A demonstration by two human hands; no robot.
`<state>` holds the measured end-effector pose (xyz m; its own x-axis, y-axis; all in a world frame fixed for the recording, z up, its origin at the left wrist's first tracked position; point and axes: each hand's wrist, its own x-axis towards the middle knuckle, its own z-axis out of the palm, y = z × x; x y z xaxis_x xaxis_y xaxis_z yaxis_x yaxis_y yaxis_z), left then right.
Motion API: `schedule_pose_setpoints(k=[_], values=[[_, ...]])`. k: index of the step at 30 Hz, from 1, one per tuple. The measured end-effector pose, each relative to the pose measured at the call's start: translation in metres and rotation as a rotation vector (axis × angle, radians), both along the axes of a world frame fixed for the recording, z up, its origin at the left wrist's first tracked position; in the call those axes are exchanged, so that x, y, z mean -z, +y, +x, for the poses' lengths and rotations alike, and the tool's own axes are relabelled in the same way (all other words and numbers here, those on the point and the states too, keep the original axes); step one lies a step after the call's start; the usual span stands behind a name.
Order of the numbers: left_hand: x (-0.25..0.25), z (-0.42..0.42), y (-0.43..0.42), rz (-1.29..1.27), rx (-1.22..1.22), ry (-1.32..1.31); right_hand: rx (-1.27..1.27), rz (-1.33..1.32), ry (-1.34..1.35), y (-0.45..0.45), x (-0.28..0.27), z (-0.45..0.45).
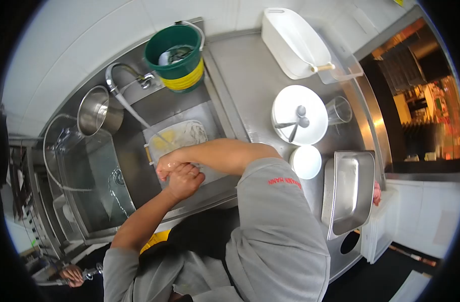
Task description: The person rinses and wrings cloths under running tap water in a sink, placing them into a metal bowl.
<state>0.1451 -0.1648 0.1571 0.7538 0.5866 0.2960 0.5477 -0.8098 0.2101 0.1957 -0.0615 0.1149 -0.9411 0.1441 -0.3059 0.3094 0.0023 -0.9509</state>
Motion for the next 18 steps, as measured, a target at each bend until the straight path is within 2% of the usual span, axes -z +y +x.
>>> schedule_pose_setpoints(k=[4,6,8,9,11,13,15,16,17,18], values=[[0.035,0.015,0.003,0.05,-0.039,0.119,-0.156,0.282,-0.078,-0.004,0.025,-0.007],[0.066,0.027,0.003,0.106,-0.084,0.131,-0.213,0.519,-0.162,-0.014,0.063,0.001],[0.107,0.032,0.004,0.286,0.001,-0.057,-0.311,0.777,-0.173,-0.022,0.105,-0.017],[0.097,0.021,0.003,0.115,0.006,0.091,-0.365,0.915,-0.156,-0.024,0.112,-0.03],[0.057,0.005,0.005,-0.258,0.037,0.326,-0.114,0.138,-0.322,-0.003,0.05,-0.02],[0.005,-0.025,0.023,-0.241,0.0,0.112,0.111,-0.226,-0.079,0.016,0.047,-0.016],[-0.037,-0.065,0.044,-0.046,-0.234,-0.38,0.263,-0.402,0.009,0.037,0.041,0.003],[-0.064,-0.086,0.052,-0.053,-0.432,-0.308,0.354,-0.276,-0.177,0.047,0.049,0.003],[-0.091,-0.11,0.071,0.08,-0.527,-0.472,0.439,-0.148,-0.367,0.051,0.058,0.006],[-0.106,-0.132,0.089,0.116,-0.655,-0.656,0.43,0.066,-0.429,0.05,0.072,0.013]])
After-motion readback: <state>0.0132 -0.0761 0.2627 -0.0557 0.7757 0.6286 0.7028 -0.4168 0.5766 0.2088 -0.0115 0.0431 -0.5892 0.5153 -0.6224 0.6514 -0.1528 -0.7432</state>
